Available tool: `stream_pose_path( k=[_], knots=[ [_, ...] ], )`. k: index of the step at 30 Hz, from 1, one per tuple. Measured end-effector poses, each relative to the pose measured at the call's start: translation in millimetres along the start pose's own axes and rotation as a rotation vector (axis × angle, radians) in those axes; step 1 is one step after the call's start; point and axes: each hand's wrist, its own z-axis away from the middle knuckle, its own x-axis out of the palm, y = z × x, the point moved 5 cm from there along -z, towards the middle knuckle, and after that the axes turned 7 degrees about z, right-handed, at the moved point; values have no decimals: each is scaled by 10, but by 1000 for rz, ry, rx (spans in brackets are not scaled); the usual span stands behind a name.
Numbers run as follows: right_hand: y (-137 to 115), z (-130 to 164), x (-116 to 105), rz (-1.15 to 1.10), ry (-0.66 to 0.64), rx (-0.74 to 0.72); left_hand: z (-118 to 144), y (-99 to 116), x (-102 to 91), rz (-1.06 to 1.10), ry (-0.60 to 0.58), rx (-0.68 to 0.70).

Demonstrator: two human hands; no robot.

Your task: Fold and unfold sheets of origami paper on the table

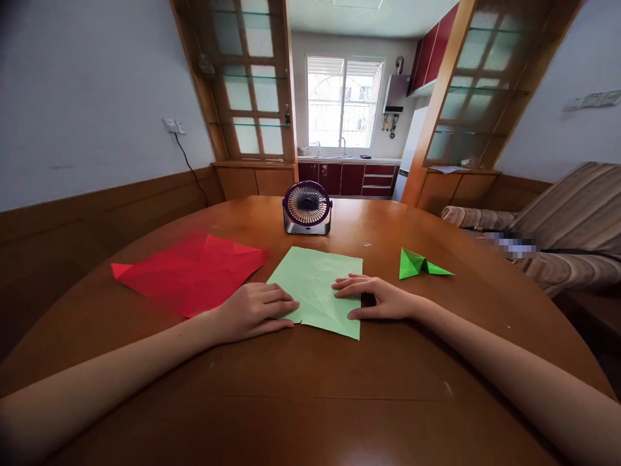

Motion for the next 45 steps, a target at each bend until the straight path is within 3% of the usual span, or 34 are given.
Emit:
stream_pose_path(
  k=[6, 14, 21, 26, 31, 40, 45],
  knots=[
    [16, 28, -23, -76, -40, -23, -24, 63, 20, -117, 1, 51],
    [73, 62, -87, -188, 90, 4, -64, 129, 11, -187, -33, 55],
    [99, 60, -78, -134, 36, -11, -61, 62, -11, -8, -19, -23],
    [142, 57, -65, -132, 66, 25, -52, -6, -25, 141, 38, -116],
    [180, 54, -31, -143, 83, 37, -61, -27, -30, 156, 51, -167],
    [99, 45, -52, -123, 82, 19, -92, 116, -7, 15, 17, 8],
    [30, 49, -68, -79, 36, 14, -97, 118, -19, -20, 71, -32]
  ],
)
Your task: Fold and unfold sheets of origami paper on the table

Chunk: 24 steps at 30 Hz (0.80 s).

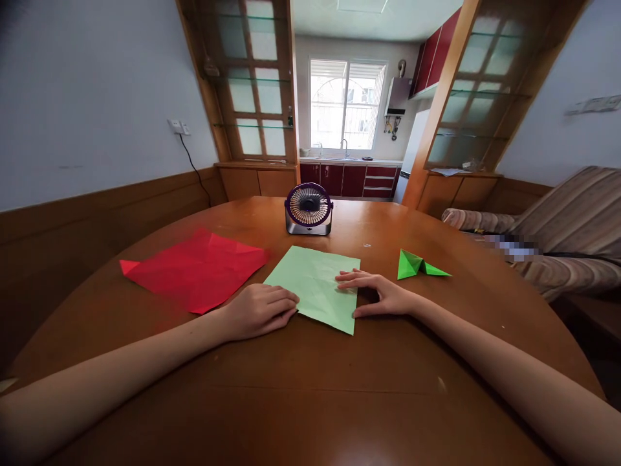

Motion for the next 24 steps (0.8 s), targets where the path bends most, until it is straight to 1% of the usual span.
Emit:
stream_pose_path(
  k=[2, 6, 8, 11, 13, 16, 18, 21, 24],
  knots=[
    [-11, 1, 1, 12, -1, -10, 13, -35, -3, 14, 24, -53],
    [-15, -2, 27, 71, 2, -38, 49, -132, -18, 45, 77, -205],
    [-11, -10, 41, 123, 21, -44, 58, -156, -19, 57, 81, -245],
    [-38, -39, 59, 175, 80, -84, 55, -147, -16, 70, 63, -227],
    [-80, -65, 78, 168, 114, -129, 53, -129, -21, 81, 55, -197],
    [-145, -100, 119, 112, 107, -166, 54, -104, -35, 102, 47, -162],
    [-165, -113, 124, 64, 99, -149, 59, -92, -45, 127, 44, -139],
    [-140, -118, 97, -15, 102, -70, 72, -86, -54, 168, 45, -118],
    [-72, -115, 69, -78, 114, 9, 84, -96, -68, 200, 67, -135]
  ],
)
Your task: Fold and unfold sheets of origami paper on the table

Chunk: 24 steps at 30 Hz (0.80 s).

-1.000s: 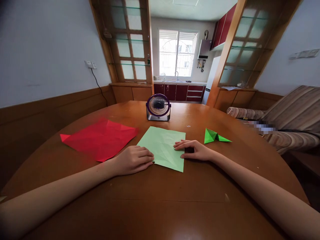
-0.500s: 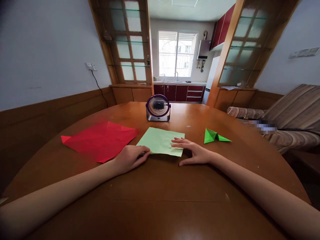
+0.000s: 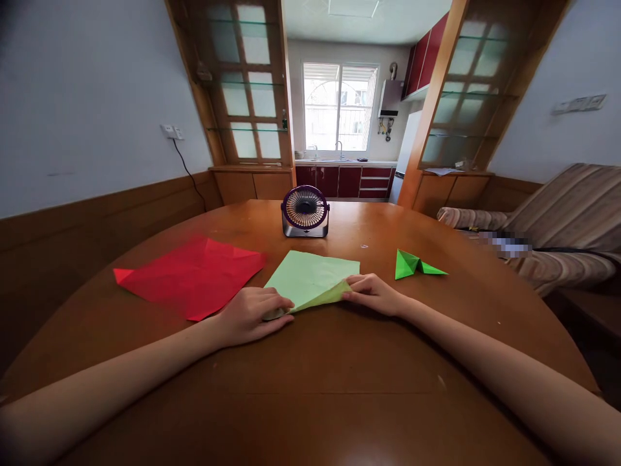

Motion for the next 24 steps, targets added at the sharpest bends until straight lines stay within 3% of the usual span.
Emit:
stream_pose_path(
  k=[6, 16, 24],
  knots=[
    [133, 10, -48, -99, 88, 125, 8, -49, -9, 84, 40, -158],
    [227, -8, -115, -70, 210, 262, 106, -281, 106, 335, -37, -705],
    [341, -10, -90, -23, 228, 346, 90, -289, 101, 294, -92, -812]
  ],
)
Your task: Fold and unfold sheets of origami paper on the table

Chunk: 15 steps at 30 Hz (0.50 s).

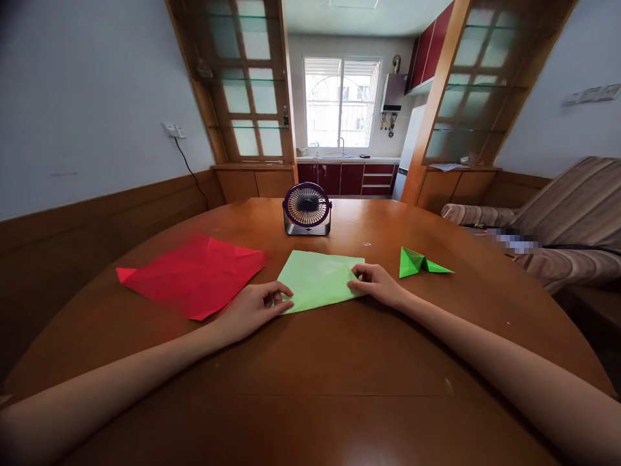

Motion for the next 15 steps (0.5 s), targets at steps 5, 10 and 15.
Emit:
stream_pose_path(
  k=[5, 10, 15],
  knots=[
    [23, 7, 27, -13, 45, -2, 10, 35, 0, -100, -7, 17],
    [23, 20, 47, -4, 32, -33, 19, 72, 8, -201, 0, 53],
    [-40, 38, 49, 162, 6, -54, 23, 94, 28, -243, -11, 90]
  ],
)
